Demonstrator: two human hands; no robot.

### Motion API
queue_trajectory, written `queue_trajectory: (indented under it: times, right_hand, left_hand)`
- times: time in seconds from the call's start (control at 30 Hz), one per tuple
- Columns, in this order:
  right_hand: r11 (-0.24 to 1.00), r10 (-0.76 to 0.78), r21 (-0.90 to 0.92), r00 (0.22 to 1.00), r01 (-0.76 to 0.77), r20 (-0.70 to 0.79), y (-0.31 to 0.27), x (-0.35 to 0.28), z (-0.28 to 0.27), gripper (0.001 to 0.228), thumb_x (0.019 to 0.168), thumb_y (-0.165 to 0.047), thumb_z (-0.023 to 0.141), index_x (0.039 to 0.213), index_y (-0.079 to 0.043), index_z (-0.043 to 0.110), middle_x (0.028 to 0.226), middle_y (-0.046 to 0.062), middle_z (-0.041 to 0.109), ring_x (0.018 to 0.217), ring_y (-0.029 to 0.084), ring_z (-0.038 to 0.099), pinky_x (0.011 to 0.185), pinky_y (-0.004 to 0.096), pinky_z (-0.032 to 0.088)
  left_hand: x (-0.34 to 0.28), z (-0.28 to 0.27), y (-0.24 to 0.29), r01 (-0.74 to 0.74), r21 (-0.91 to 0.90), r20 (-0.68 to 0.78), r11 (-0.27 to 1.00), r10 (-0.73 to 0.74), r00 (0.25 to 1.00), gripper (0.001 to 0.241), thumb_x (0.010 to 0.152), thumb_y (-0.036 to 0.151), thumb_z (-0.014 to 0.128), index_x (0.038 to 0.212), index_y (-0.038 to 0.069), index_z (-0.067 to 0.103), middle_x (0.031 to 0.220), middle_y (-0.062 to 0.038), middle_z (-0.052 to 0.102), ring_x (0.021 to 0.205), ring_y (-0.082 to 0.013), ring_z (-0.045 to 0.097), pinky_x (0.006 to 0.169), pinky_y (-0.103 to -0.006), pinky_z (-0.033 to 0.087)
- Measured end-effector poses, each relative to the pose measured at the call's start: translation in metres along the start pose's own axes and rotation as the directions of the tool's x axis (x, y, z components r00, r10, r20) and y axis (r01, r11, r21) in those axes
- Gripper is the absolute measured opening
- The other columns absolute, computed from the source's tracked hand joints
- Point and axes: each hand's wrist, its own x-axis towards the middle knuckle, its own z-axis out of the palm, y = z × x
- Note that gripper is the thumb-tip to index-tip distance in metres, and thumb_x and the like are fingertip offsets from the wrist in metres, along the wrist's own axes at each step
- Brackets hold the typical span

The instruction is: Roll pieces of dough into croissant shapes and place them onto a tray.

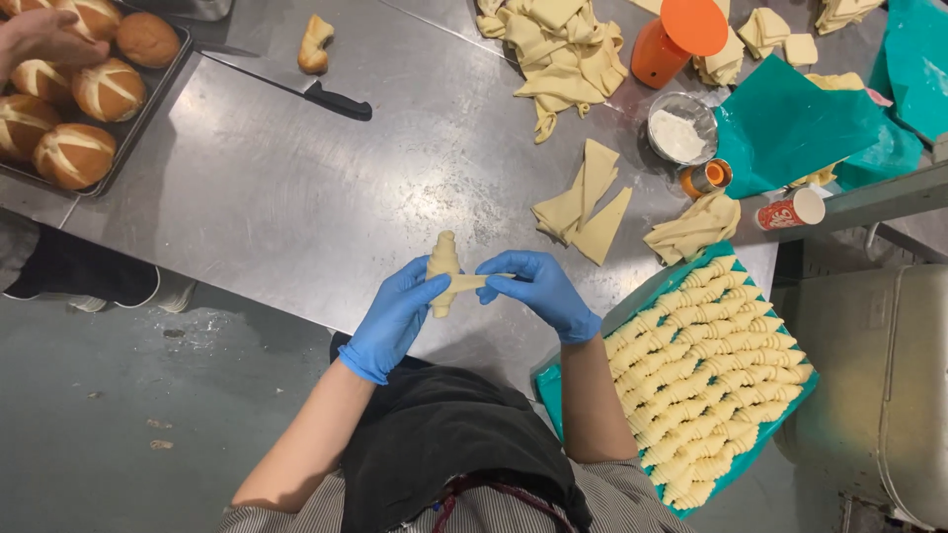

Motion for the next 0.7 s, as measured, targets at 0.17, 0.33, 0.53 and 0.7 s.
queue_trajectory:
  times: [0.17, 0.33, 0.53, 0.7]
  right_hand:
    - [0.997, -0.021, 0.071, 1.000, 0.021, 0.000, 0.005, 0.006, 0.010, 0.020, 0.091, -0.003, 0.071, 0.109, 0.005, 0.073, 0.098, 0.012, 0.075, 0.088, 0.020, 0.076, 0.084, 0.033, 0.061]
    - [0.999, -0.038, -0.016, 0.999, 0.037, -0.039, 0.013, 0.006, 0.013, 0.021, 0.091, -0.002, 0.074, 0.111, 0.005, 0.076, 0.099, 0.012, 0.075, 0.091, 0.018, 0.073, 0.085, 0.031, 0.058]
    - [0.989, -0.066, 0.126, 0.996, 0.073, -0.057, 0.026, 0.015, 0.019, 0.017, 0.088, -0.002, 0.077, 0.104, 0.003, 0.071, 0.097, 0.010, 0.074, 0.089, 0.017, 0.072, 0.085, 0.030, 0.058]
    - [0.996, -0.003, 0.093, 0.997, 0.011, -0.080, 0.019, 0.015, 0.024, 0.019, 0.089, -0.005, 0.073, 0.107, 0.001, 0.075, 0.094, 0.009, 0.077, 0.088, 0.017, 0.074, 0.086, 0.030, 0.058]
  left_hand:
    - [-0.004, 0.000, -0.005, 0.015, -0.011, -0.017, 1.000, -0.015, 1.000, 0.046, 0.095, 0.016, 0.067, 0.136, -0.004, 0.056, 0.121, -0.010, 0.066, 0.110, -0.0156, 0.064, 0.098, -0.0298, 0.050]
    - [-0.006, -0.010, -0.007, 0.010, -0.029, -0.025, 1.000, -0.011, 1.000, 0.046, 0.097, 0.016, 0.066, 0.136, -0.004, 0.056, 0.120, -0.012, 0.067, 0.109, -0.0170, 0.064, 0.097, -0.0305, 0.051]
    - [-0.006, -0.012, -0.010, 0.008, -0.041, -0.024, 0.999, -0.009, 1.000, 0.047, 0.097, 0.016, 0.066, 0.138, -0.004, 0.055, 0.118, -0.010, 0.065, 0.107, -0.0157, 0.063, 0.095, -0.0298, 0.050]
    - [-0.008, -0.012, -0.010, -0.013, -0.076, -0.047, 0.997, 0.009, 0.999, 0.050, 0.098, 0.016, 0.065, 0.141, -0.006, 0.052, 0.123, -0.012, 0.065, 0.112, -0.0157, 0.062, 0.098, -0.0298, 0.050]
